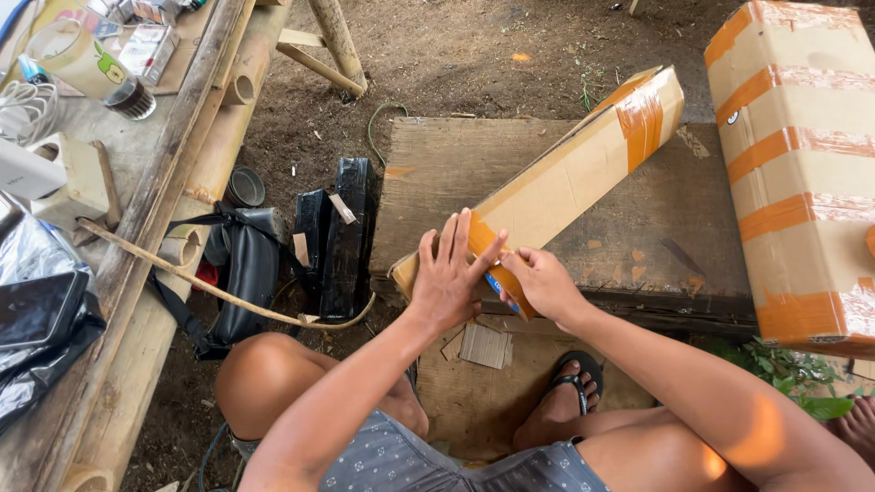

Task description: The person tapes a long cardboard box with orange packing tape. They apply tape along the length of the box, fold the flaps, and seal the edges. The person then places the sealed box aside.

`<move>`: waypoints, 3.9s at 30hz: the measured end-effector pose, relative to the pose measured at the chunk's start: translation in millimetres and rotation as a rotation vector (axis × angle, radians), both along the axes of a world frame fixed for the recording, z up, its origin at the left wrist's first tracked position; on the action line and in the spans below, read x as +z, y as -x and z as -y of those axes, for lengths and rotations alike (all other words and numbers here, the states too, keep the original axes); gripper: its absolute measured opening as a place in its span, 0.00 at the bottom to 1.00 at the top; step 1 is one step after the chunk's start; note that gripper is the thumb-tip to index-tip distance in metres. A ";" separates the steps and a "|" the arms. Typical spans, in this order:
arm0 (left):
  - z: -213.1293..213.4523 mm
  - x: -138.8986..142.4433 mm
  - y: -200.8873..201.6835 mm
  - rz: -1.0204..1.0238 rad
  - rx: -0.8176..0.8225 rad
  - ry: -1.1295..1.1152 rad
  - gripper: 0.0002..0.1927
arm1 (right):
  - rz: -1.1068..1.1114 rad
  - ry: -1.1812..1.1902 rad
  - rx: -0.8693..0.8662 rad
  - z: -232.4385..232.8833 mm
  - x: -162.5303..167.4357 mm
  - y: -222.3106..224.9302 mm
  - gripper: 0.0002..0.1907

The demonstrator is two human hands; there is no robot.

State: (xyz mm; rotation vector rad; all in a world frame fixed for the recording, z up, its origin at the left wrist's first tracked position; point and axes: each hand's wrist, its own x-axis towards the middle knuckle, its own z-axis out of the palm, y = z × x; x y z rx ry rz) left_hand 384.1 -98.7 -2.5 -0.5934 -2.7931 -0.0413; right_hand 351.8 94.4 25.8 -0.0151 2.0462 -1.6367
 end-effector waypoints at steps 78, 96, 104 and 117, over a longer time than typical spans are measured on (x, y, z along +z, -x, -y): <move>119.5 38.5 100.7 0.564 0.185 -0.274 0.83 | -0.371 0.195 -0.258 80.4 9.1 3.6 0.15; 120.4 33.4 135.1 0.829 0.227 -0.181 0.85 | -0.294 0.235 -0.312 74.2 -8.1 9.7 0.15; 125.4 31.7 141.0 0.847 0.208 -0.158 0.85 | -0.321 0.386 -0.350 69.1 -62.1 5.2 0.12; 110.2 0.5 118.8 0.941 0.139 -0.204 0.75 | -0.487 0.393 -0.479 74.2 -60.7 -19.2 0.12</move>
